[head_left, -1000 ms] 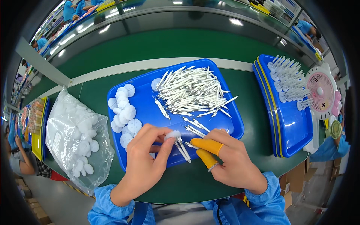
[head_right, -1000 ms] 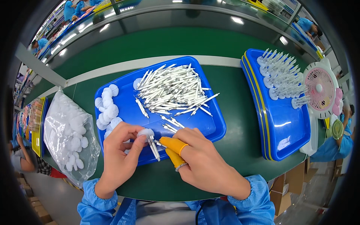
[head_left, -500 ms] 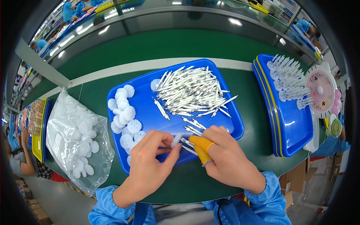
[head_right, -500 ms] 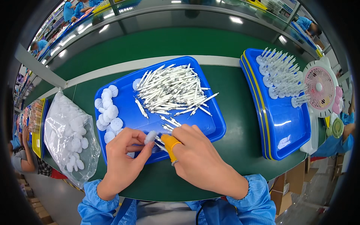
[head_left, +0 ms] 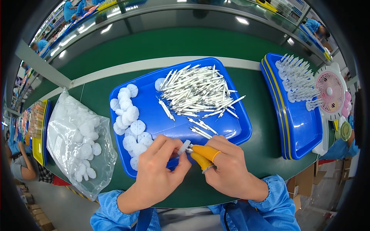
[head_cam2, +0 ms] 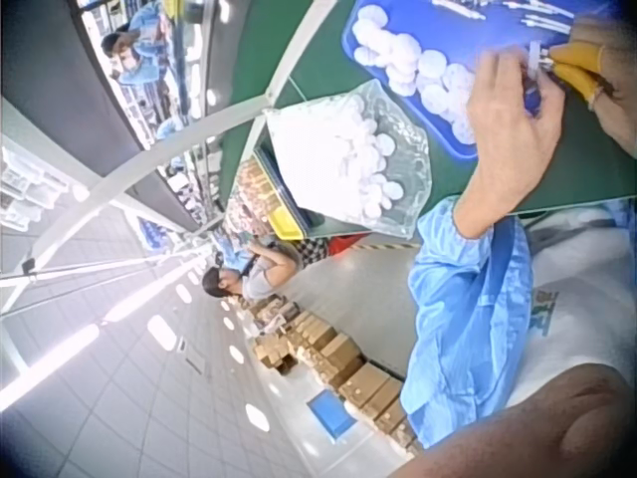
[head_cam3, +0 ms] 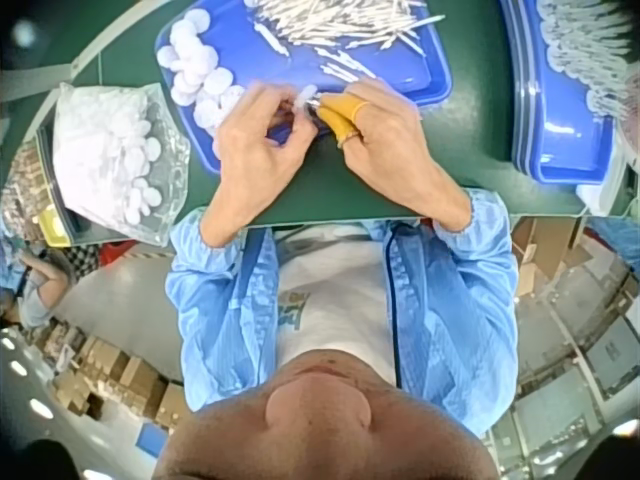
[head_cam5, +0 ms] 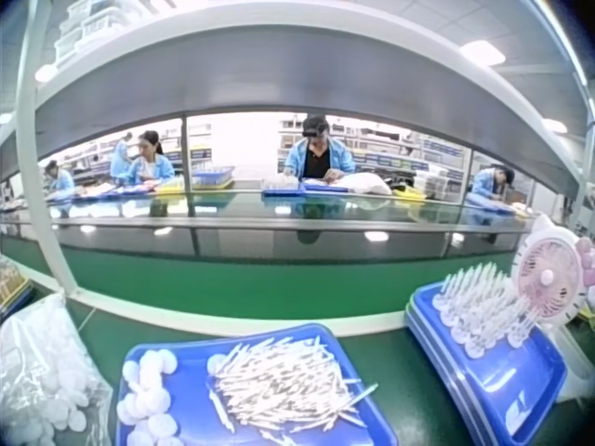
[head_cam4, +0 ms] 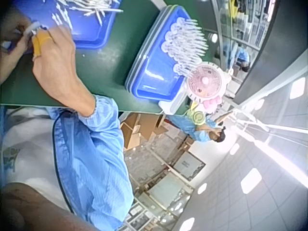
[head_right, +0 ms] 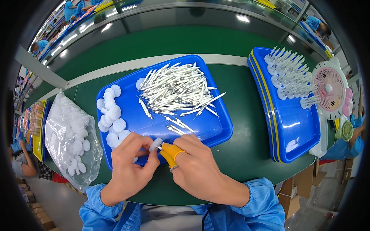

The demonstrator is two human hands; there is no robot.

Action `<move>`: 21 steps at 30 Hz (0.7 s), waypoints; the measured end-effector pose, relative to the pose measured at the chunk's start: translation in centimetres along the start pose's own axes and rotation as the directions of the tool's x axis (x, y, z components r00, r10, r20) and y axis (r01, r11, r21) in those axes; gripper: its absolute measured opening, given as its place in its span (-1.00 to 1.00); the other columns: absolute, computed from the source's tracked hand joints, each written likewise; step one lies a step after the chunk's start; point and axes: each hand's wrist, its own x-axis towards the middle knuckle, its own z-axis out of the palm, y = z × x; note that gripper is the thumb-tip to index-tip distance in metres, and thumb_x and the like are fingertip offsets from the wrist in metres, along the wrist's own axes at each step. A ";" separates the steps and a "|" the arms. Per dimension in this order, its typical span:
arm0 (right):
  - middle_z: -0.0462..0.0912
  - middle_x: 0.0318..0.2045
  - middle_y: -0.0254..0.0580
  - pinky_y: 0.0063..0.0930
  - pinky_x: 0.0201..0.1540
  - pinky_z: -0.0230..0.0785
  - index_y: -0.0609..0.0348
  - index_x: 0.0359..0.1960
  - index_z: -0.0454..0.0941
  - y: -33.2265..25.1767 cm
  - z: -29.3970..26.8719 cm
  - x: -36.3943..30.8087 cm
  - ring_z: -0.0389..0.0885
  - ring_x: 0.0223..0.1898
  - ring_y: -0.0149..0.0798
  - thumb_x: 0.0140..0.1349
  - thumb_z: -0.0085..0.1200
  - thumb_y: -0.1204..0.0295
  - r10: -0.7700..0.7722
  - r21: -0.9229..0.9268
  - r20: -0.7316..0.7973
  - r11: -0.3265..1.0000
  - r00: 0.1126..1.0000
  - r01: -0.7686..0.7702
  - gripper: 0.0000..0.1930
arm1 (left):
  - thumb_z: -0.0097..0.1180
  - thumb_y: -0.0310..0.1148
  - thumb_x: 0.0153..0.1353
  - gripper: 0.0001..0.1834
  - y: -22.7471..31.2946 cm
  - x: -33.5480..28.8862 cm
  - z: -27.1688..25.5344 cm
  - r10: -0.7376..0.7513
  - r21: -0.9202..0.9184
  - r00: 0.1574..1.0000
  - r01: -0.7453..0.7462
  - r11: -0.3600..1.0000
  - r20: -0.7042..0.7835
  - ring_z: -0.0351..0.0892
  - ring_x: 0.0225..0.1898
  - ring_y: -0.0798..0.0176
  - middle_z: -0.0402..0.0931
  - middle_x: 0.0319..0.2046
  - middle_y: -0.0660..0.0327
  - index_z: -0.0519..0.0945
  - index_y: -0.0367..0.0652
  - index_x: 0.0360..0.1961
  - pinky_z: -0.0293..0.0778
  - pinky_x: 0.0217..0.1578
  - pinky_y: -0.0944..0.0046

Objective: The person inserts white plastic sticks into the holes of white circular discs at a factory assembly station. They pick up a disc and a stick, align them, and press the stick into the disc, then place the assembled unit into a blue tray. The process is repeated continuously with components from a central tray.

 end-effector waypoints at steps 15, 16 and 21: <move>0.59 -0.29 -0.06 -0.16 -0.09 0.40 0.41 -0.30 0.74 2.2 -0.2 2.4 0.53 -0.13 -0.01 -0.05 0.28 0.71 0.116 -0.368 -0.026 0.922 0.993 -0.118 -0.79 | 0.34 -0.58 0.32 -0.86 -0.6 1.2 -0.9 -0.221 -0.115 0.968 0.208 0.971 -0.116 0.74 -0.21 0.21 0.57 -0.16 0.13 0.72 -0.35 -0.12 0.78 -0.19 0.24; 0.58 -0.29 -0.06 -0.16 -0.09 0.39 0.41 -0.31 0.73 2.3 -0.2 2.5 0.53 -0.14 -0.01 -0.05 0.28 0.72 0.094 -0.398 -0.047 0.911 0.994 -0.105 -0.79 | 0.34 -0.58 0.32 -0.86 -0.5 1.2 -1.0 -0.225 -0.107 0.969 0.214 0.971 -0.100 0.74 -0.21 0.22 0.57 -0.17 0.13 0.72 -0.35 -0.12 0.78 -0.19 0.24; 0.56 -0.29 -0.04 -0.16 -0.09 0.36 0.40 -0.35 0.70 2.7 -0.2 2.2 0.53 -0.14 -0.01 -0.09 0.28 0.72 0.070 -0.452 -0.067 0.887 0.995 -0.093 -0.80 | 0.34 -0.55 0.34 -0.85 -0.3 1.2 -1.1 -0.264 -0.147 0.963 0.255 0.956 -0.051 0.74 -0.22 0.25 0.59 -0.21 0.11 0.71 -0.37 -0.10 0.78 -0.22 0.23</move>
